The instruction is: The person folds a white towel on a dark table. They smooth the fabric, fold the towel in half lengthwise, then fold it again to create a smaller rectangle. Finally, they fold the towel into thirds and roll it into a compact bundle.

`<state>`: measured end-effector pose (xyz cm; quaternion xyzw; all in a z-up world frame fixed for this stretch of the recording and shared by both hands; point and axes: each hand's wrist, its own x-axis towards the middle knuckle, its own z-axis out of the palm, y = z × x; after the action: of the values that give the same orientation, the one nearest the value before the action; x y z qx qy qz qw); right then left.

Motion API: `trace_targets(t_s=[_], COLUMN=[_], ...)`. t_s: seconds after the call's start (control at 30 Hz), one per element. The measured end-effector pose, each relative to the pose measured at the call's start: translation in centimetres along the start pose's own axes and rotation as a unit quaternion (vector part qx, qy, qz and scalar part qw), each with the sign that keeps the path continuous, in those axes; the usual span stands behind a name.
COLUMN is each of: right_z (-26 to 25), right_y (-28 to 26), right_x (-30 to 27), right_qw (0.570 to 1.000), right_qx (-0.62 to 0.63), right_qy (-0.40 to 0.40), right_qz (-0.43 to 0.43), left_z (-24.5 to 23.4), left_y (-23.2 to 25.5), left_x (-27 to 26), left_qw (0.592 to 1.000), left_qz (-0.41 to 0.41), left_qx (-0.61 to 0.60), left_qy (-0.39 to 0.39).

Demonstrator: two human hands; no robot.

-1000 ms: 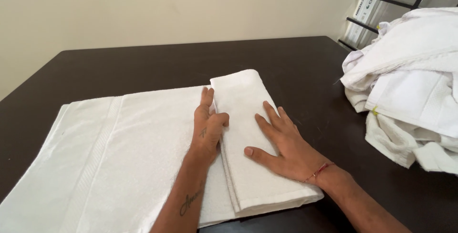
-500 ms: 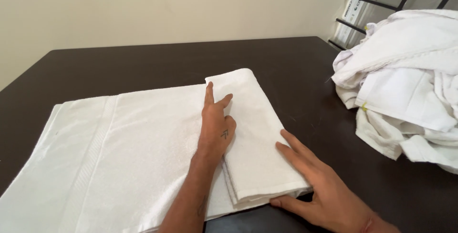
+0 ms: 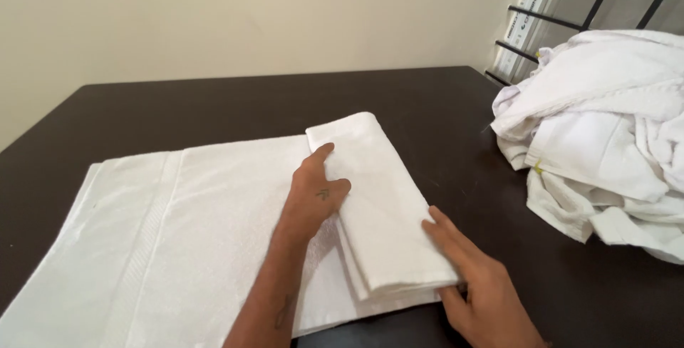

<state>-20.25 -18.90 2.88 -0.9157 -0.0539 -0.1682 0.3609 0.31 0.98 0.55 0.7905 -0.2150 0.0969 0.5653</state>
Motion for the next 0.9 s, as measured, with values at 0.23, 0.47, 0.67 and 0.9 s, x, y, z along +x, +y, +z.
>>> trace_targets(t_s=[0.23,0.47,0.67,0.9], right_z=[1.4,1.3,1.0,1.9], right_y=[1.9,-0.6,-5.5,-2.7], right_x=[-0.3,2.2,4.3,4.1], right_qw=[0.970,0.951,0.959,0.918], right_qx=[-0.216,-0.238,-0.258,-0.330], right_qy=[0.001,-0.013,-0.097,-0.193], right_qz=[-0.115,-0.197,-0.065,-0.109], left_z=[-2.9,-1.9,-2.0,-2.4], left_y=[7.1,4.2,5.1,4.4], left_x=[-2.1,-1.6,-1.8,-1.3], left_qw=[0.961,0.984,0.984,0.982], left_qz=[-0.267,-0.162,-0.173,-0.181], left_qx=[-0.036,0.043,0.005,0.046], left_qy=[-0.058,-0.051,-0.032,-0.023])
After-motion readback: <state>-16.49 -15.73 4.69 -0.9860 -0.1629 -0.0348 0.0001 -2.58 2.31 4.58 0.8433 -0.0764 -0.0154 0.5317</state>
